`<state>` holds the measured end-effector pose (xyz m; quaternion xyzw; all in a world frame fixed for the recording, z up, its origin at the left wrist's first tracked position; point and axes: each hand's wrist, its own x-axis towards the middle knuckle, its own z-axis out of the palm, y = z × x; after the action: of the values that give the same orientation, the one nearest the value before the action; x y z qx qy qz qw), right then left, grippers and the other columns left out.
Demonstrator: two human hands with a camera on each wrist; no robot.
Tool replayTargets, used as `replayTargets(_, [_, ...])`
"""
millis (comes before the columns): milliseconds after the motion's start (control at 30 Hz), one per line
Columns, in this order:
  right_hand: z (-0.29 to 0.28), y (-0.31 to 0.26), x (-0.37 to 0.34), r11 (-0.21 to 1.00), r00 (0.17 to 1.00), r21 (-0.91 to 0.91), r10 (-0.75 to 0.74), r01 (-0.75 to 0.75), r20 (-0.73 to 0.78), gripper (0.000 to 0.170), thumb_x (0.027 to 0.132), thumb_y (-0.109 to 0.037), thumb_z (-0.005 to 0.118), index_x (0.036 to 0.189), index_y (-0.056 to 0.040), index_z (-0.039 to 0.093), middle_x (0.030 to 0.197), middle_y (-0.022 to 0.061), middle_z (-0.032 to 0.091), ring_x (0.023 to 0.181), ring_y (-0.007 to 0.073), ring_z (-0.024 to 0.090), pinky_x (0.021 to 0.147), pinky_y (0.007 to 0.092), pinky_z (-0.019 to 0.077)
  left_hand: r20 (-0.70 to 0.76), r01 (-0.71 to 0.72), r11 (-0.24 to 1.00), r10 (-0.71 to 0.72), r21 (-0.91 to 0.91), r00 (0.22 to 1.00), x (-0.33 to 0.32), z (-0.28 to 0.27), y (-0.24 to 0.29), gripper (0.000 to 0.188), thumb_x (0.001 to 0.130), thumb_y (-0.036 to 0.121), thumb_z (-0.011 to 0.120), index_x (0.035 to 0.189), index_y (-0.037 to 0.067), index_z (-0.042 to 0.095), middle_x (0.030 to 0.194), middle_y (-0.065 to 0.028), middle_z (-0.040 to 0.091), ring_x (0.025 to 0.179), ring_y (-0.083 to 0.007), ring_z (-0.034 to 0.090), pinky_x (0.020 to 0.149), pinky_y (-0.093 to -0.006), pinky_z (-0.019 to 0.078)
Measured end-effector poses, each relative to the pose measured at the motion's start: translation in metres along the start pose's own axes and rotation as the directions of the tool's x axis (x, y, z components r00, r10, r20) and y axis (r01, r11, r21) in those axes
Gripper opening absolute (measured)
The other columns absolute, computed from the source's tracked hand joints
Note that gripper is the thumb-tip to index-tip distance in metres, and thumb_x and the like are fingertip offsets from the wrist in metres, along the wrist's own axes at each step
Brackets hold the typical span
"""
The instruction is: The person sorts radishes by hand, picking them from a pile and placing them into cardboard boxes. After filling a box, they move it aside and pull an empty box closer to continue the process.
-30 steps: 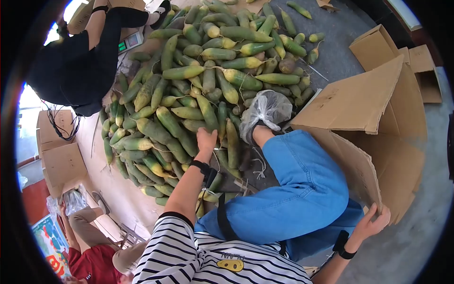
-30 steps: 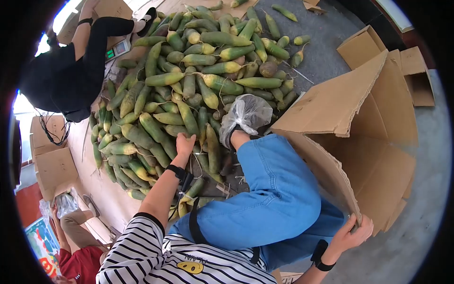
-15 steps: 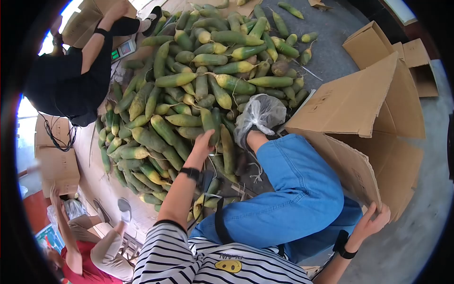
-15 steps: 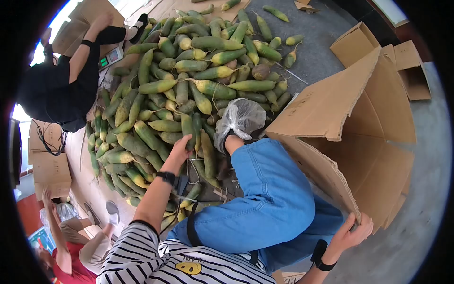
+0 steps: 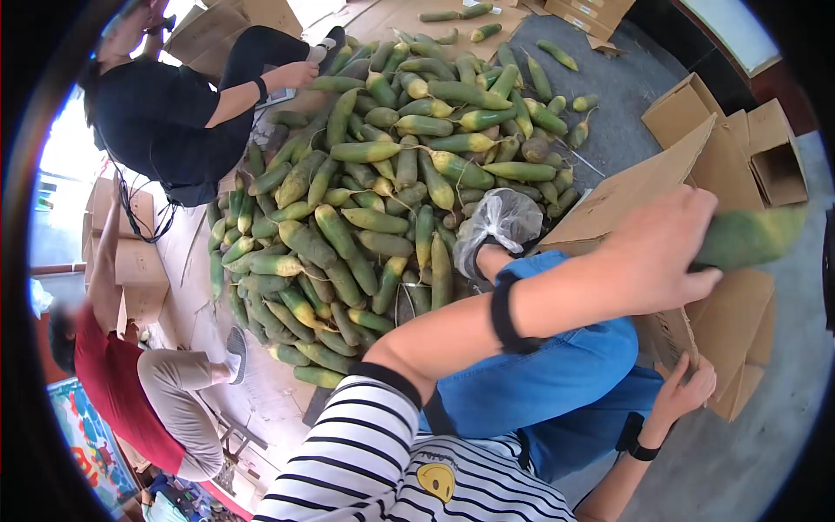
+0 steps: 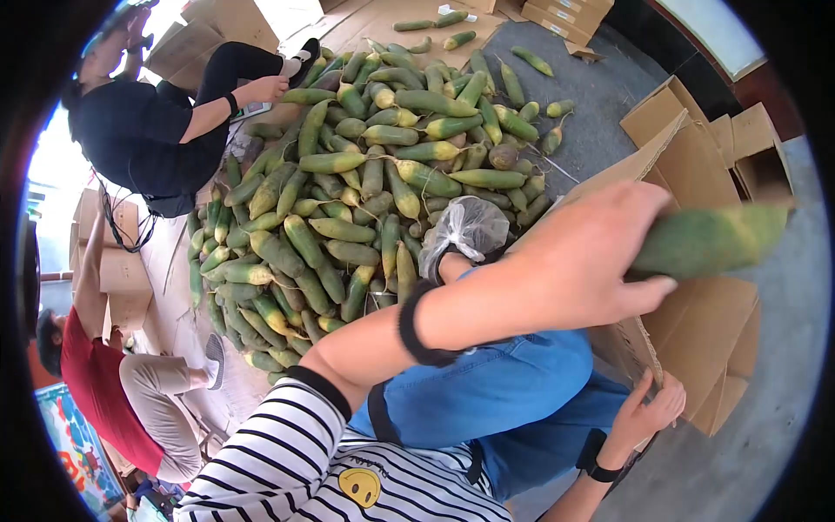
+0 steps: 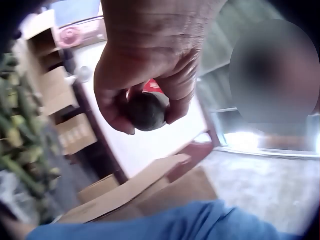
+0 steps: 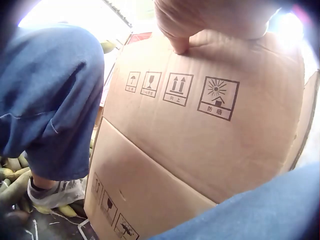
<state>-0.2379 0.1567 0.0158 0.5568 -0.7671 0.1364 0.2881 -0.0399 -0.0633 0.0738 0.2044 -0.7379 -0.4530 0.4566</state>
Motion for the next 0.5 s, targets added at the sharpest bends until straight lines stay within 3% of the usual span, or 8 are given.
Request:
replayTargets(100, [0.0, 0.0, 0.0, 0.999, 0.999, -0.042, -0.022, 0.021, -0.025, 0.021, 0.092, -0.021, 0.061, 0.097, 0.0002, 0.059, 0.089, 0.0137, 0.059, 0.087, 0.0336, 0.056, 0.082, 0.0431, 0.0417, -0.02, 0.007, 0.998, -0.006, 0.067, 1.0, -0.003, 0.007, 0.002, 0.057, 0.074, 0.024, 0.075, 0.117, -0.004, 0.049, 0.106, -0.0216, 0.055, 0.097, -0.0384, 0.057, 0.083, -0.0412, 0.048])
replayTargets(167, [-0.002, 0.0, -0.001, 1.0, 1.0, -0.026, 0.016, -0.015, 0.011, 0.023, 0.091, -0.022, 0.061, 0.097, 0.0004, 0.059, 0.092, 0.0144, 0.06, 0.09, 0.034, 0.056, 0.085, 0.0431, 0.0416, -0.201, -0.033, 0.999, 0.038, 0.025, 0.979, -0.031, -0.007, -0.023, 0.055, 0.076, 0.025, 0.075, 0.117, -0.002, 0.05, 0.106, -0.0196, 0.055, 0.097, -0.0343, 0.058, 0.083, -0.0391, 0.0489])
replayTargets(233, [0.001, 0.002, -0.005, 0.999, 0.998, -0.006, 0.044, -0.044, 0.053, 0.025, 0.091, -0.023, 0.062, 0.098, 0.0006, 0.059, 0.095, 0.0151, 0.06, 0.092, 0.0344, 0.056, 0.087, 0.043, 0.0416, -0.24, 0.206, 0.979, -0.2, -0.001, 0.95, -0.075, -0.028, -0.068, 0.047, 0.08, 0.019, 0.073, 0.118, 0.001, 0.053, 0.109, -0.0142, 0.056, 0.099, -0.0235, 0.059, 0.083, -0.0342, 0.0501])
replayTargets(300, [0.005, 0.01, -0.01, 0.998, 1.0, -0.047, 0.029, -0.028, 0.007, 0.025, 0.091, -0.023, 0.062, 0.1, 0.0006, 0.06, 0.097, 0.015, 0.061, 0.094, 0.0344, 0.056, 0.087, 0.043, 0.0418, -0.353, 0.536, 0.844, -0.505, -0.012, 0.788, -0.14, -0.059, -0.121, 0.041, 0.081, 0.019, 0.072, 0.113, 0.0, 0.056, 0.109, -0.0134, 0.058, 0.099, -0.0219, 0.06, 0.083, -0.0332, 0.0504])
replayTargets(400, [0.008, 0.014, -0.013, 0.996, 0.999, -0.087, -0.017, 0.014, -0.036, 0.025, 0.091, -0.023, 0.063, 0.1, 0.0003, 0.06, 0.097, 0.0143, 0.061, 0.094, 0.0337, 0.057, 0.087, 0.0434, 0.0423, -0.699, 0.786, 0.608, -0.515, 0.108, 0.495, -0.258, -0.127, -0.201, 0.037, 0.082, 0.017, 0.069, 0.108, -0.005, 0.057, 0.1, -0.0145, 0.063, 0.09, -0.022, 0.061, 0.081, -0.0333, 0.0493])
replayTargets(433, [0.007, 0.011, -0.012, 0.996, 1.0, -0.09, -0.003, 0.001, -0.028, 0.024, 0.091, -0.021, 0.063, 0.1, 0.0006, 0.06, 0.096, 0.0139, 0.061, 0.094, 0.0333, 0.057, 0.086, 0.0433, 0.0424, -0.759, 0.837, 0.541, -0.508, 0.086, 0.406, -0.338, -0.163, -0.274, 0.043, 0.08, 0.023, 0.072, 0.107, -0.007, 0.056, 0.097, -0.0162, 0.062, 0.091, -0.0239, 0.061, 0.08, -0.0342, 0.0486])
replayTargets(467, [0.008, 0.011, -0.013, 0.996, 1.0, -0.091, -0.007, 0.005, -0.019, 0.024, 0.091, -0.021, 0.063, 0.1, 0.0006, 0.06, 0.096, 0.0139, 0.061, 0.094, 0.0333, 0.057, 0.086, 0.0433, 0.0424, -0.871, 0.944, 0.307, -0.423, 0.123, 0.251, -0.341, -0.183, -0.25, 0.055, 0.074, 0.03, 0.077, 0.106, -0.009, 0.055, 0.098, -0.0194, 0.062, 0.091, -0.0289, 0.061, 0.08, -0.0375, 0.0484])
replayTargets(500, [0.008, 0.014, -0.013, 0.995, 1.0, -0.097, 0.006, -0.009, -0.028, 0.024, 0.091, -0.021, 0.064, 0.1, 0.0008, 0.06, 0.096, 0.0139, 0.061, 0.093, 0.0335, 0.056, 0.085, 0.0434, 0.0424, -0.93, 0.974, 0.209, -0.333, 0.084, 0.152, -0.369, -0.203, -0.265, 0.059, 0.072, 0.032, 0.078, 0.106, -0.01, 0.055, 0.1, -0.0216, 0.062, 0.092, -0.0313, 0.061, 0.081, -0.0387, 0.0482])
